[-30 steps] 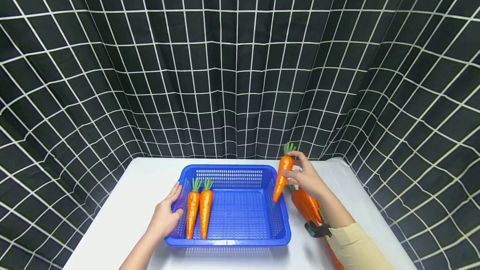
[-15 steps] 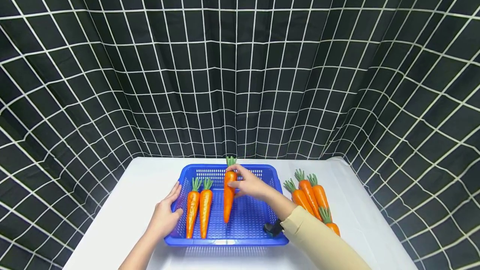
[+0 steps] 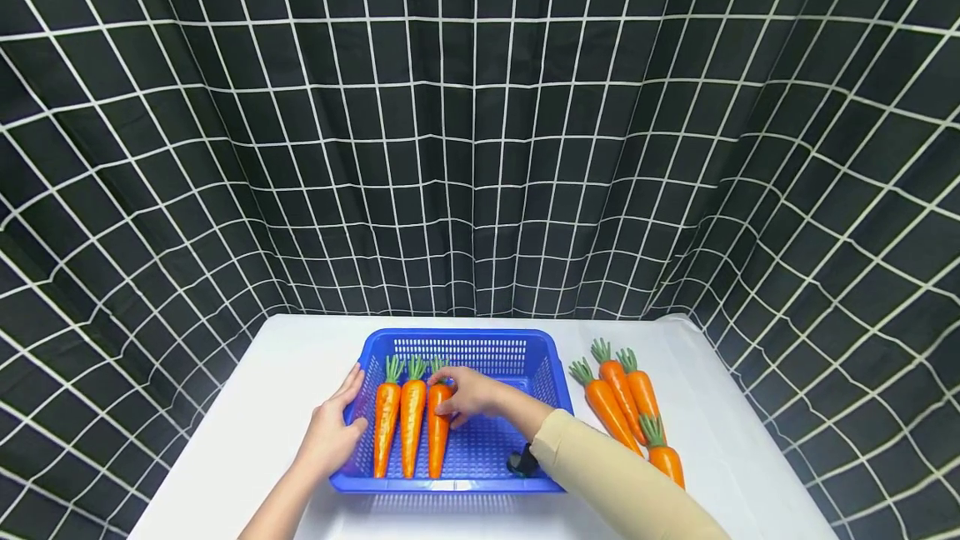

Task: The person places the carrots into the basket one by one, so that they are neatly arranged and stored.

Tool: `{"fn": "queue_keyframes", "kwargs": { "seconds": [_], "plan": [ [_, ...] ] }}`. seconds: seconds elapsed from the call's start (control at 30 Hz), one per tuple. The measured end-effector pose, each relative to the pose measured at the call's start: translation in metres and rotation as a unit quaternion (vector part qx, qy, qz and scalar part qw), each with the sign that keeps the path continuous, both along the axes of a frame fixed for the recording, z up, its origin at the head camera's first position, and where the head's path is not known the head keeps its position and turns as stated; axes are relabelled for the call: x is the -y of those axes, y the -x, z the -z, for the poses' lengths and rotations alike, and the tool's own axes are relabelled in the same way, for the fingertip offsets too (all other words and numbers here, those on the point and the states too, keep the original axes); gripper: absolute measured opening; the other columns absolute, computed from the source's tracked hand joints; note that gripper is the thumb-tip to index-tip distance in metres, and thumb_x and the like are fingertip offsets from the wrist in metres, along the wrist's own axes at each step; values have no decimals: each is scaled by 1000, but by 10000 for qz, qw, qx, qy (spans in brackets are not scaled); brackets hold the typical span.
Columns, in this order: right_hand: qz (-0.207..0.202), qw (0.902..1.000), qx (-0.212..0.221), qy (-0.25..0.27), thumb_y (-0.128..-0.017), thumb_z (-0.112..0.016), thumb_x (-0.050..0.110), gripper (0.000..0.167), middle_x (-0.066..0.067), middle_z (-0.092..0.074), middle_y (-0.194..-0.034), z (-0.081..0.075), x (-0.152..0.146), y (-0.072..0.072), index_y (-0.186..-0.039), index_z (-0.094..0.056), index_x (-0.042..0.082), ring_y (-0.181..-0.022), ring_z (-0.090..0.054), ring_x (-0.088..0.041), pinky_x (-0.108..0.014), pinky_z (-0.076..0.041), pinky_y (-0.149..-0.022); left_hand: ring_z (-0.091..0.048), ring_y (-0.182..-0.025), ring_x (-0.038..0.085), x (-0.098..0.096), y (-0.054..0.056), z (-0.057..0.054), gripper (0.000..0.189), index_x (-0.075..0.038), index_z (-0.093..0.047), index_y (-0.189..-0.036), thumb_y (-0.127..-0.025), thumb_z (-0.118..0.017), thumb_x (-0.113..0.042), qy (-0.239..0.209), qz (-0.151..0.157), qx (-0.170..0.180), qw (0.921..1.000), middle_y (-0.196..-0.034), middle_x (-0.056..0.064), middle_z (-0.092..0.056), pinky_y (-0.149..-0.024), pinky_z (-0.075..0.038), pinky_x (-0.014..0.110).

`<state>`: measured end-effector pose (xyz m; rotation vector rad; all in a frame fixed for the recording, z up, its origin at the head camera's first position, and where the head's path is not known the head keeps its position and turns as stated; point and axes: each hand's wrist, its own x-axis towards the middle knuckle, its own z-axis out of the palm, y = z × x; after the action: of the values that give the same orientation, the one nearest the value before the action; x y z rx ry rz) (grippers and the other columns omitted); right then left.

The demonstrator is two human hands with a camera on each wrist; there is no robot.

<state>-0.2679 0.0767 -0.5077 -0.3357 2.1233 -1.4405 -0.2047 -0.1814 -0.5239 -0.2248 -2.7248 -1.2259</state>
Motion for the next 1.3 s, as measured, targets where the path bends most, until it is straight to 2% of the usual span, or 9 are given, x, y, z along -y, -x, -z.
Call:
{"fn": "queue_keyframes", "kwargs": {
  "seconds": [0.13, 0.23, 0.33, 0.53, 0.77, 0.87, 1.0, 1.13, 1.3],
  "plan": [
    [-110, 9999, 18, -126, -88, -66, -11, 52, -26, -58, -121, -3, -5, 1, -136, -59, 8, -86, -69, -35, -59, -61, -73, -33, -147, 38, -1, 0, 0, 75, -1, -40, -152, -81, -65, 3, 15, 25, -34, 10000, -164, 5, -31, -121, -27, 57],
    [-90, 9997, -138, -202, -88, -66, -9, 52, -33, -48, -139, -14, -13, 1, -137, -58, 6, -94, -69, -41, -60, -61, -74, -33, -147, 39, -1, 0, -1, 75, -1, -40, -152, -81, -65, 3, 10, 28, -14, 10000, -164, 5, -31, -121, -27, 57],
    [11, 9990, -401, -205, -89, -67, -5, 51, -33, -42, -147, -27, -24, 3, -138, -57, 5, -102, -69, -42, -58, -62, -76, -32, -147, 39, -1, -1, -3, 75, -1, -40, -152, -81, -64, 3, -2, 17, -4, 10000, -164, 6, -31, -120, -27, 58],
    [214, 9958, -890, -26, -92, -69, 3, 51, -29, -45, -149, -49, -59, 3, -141, -55, 5, -113, -67, -39, -51, -63, -79, -32, -147, 40, -1, -1, -4, 75, 0, -40, -152, -81, -64, 3, -5, 46, -36, 10000, -164, 7, -31, -120, -27, 59],
    [885, 9826, -1621, -206, -94, -68, 8, 46, -23, -54, -144, -67, -119, -16, -138, -58, 9, -120, -64, -41, -45, -63, -85, -33, -146, 41, 0, 0, -2, 75, -1, -40, -152, -81, -65, 3, 31, 57, -35, 10000, -165, 6, -30, -119, -27, 59],
    [1336, 9765, -1676, -241, -94, -68, 9, 46, -24, -55, -143, -67, -146, -25, -138, -57, 8, -120, -64, -42, -47, -62, -88, -33, -146, 42, 2, 0, -1, 76, -1, -40, -152, -81, -65, 3, 69, 49, -32, 10000, -165, 6, -30, -119, -28, 60],
    [1890, 9649, -1744, -537, -92, -70, 12, 50, -24, -57, -141, -56, -184, -40, -139, -56, 7, -119, -64, -41, -46, -61, -89, -33, -146, 42, 5, -2, -1, 76, -1, -40, -152, -81, -65, 1, 119, 6, 54, 9999, -165, 6, -29, -119, -27, 60],
    [2356, 9479, -1804, -1161, -91, -72, 16, 52, -25, -56, -141, -44, -223, -62, -139, -56, 7, -118, -62, -43, -45, -62, -86, -34, -145, 44, 4, -2, 1, 76, 0, -40, -152, -80, -65, 0, 118, 10, 47, 9999, -165, 9, -30, -118, -28, 61],
    [2790, 9249, -1368, -2193, -87, -77, 28, 65, -32, -52, -141, -23, -262, -92, -141, -52, 4, -122, -55, -51, -55, -59, -87, -35, -144, 45, 0, 0, 1, 76, 0, -40, -151, -80, -65, 1, 109, 42, -31, 9999, -164, 9, -30, -118, -28, 62]
  ]
}}
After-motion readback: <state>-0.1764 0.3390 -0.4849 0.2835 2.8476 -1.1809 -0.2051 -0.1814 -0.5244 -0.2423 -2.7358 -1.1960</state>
